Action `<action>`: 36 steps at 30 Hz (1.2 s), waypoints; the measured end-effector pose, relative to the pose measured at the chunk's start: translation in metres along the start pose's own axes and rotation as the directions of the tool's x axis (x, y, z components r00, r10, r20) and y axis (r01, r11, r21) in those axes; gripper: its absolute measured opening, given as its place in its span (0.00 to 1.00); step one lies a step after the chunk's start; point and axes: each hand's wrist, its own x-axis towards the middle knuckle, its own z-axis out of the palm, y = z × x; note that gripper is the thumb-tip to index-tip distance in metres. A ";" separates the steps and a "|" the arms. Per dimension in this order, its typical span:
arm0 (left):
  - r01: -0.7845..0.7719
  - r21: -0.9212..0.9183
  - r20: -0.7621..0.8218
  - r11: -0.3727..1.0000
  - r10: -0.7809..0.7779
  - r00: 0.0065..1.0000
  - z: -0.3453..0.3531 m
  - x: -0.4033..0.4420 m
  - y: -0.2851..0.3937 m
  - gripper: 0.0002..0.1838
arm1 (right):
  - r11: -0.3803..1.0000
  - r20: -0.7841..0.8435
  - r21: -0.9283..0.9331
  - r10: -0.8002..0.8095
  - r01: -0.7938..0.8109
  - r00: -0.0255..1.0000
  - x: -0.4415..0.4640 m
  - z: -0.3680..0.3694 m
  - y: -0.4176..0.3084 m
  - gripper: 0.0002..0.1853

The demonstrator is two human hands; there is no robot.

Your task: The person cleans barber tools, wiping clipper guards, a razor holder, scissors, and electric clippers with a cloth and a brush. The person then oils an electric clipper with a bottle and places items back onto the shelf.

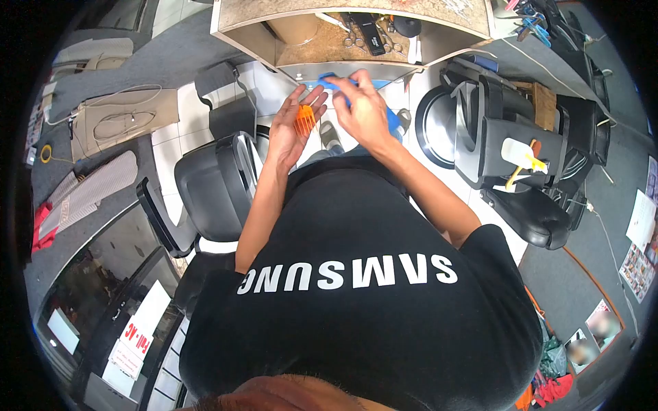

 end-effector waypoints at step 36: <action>-0.233 0.346 -0.155 0.909 0.300 0.941 -0.003 -0.003 -0.019 0.20 | 0.833 0.324 0.317 0.354 -0.453 0.877 -0.002 0.036 0.009 0.21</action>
